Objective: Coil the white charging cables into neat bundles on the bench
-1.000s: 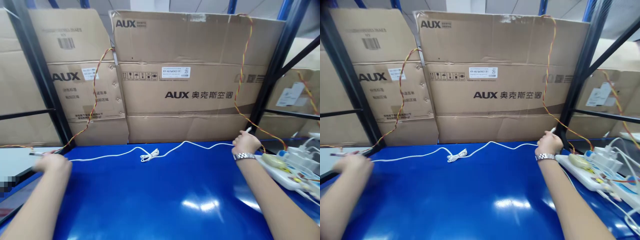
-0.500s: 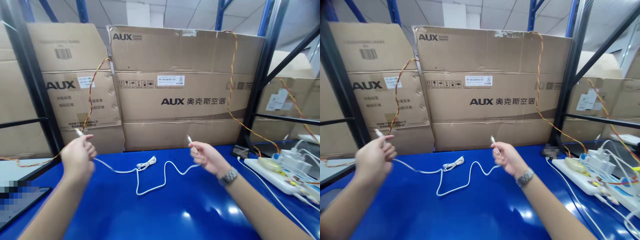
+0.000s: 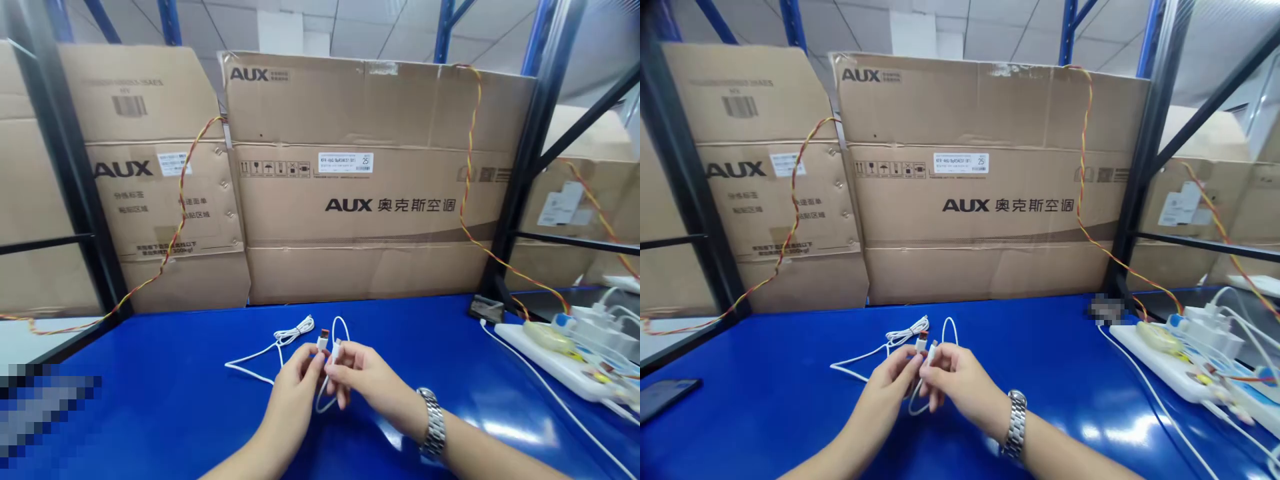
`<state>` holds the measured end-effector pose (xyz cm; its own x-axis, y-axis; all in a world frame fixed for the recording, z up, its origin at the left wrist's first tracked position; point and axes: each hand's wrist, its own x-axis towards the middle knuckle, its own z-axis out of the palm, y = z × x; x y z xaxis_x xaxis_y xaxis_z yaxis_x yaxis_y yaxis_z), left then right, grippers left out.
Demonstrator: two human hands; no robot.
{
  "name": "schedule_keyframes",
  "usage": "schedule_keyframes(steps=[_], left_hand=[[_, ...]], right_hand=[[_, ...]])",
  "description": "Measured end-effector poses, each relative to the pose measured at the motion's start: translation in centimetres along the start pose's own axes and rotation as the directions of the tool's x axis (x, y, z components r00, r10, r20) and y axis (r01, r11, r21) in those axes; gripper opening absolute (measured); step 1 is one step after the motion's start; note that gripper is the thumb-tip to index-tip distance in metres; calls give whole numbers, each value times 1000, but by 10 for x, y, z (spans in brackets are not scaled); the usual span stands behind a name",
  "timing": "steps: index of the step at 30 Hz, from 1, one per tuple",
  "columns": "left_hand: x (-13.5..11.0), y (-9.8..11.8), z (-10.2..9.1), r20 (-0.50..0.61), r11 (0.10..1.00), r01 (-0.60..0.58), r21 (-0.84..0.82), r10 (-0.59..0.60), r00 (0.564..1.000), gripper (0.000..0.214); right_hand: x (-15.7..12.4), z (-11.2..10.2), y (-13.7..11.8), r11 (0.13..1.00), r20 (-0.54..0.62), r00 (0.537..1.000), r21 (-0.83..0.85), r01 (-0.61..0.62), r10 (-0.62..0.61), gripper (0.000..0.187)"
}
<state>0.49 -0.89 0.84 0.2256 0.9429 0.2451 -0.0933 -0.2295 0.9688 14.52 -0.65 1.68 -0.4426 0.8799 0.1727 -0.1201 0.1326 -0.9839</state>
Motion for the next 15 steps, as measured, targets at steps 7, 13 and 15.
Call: schedule_keyframes(steps=[7, 13, 15], left_hand=[[0, -6, 4, 72, 989, 111, 101, -118, 990, 29], [-3, -3, 1, 58, 992, 88, 88, -93, 994, 30], [-3, -1, 1, 69, 991, 100, 94, -106, 992, 31]], right_hand=[[5, -7, 4, 986, -172, 984, -167, 25, -54, 28], [3, -6, -3, 980, -239, 965, -189, 62, -107, 26], [1, -5, -7, 978, -236, 962, -188, 91, -135, 25]])
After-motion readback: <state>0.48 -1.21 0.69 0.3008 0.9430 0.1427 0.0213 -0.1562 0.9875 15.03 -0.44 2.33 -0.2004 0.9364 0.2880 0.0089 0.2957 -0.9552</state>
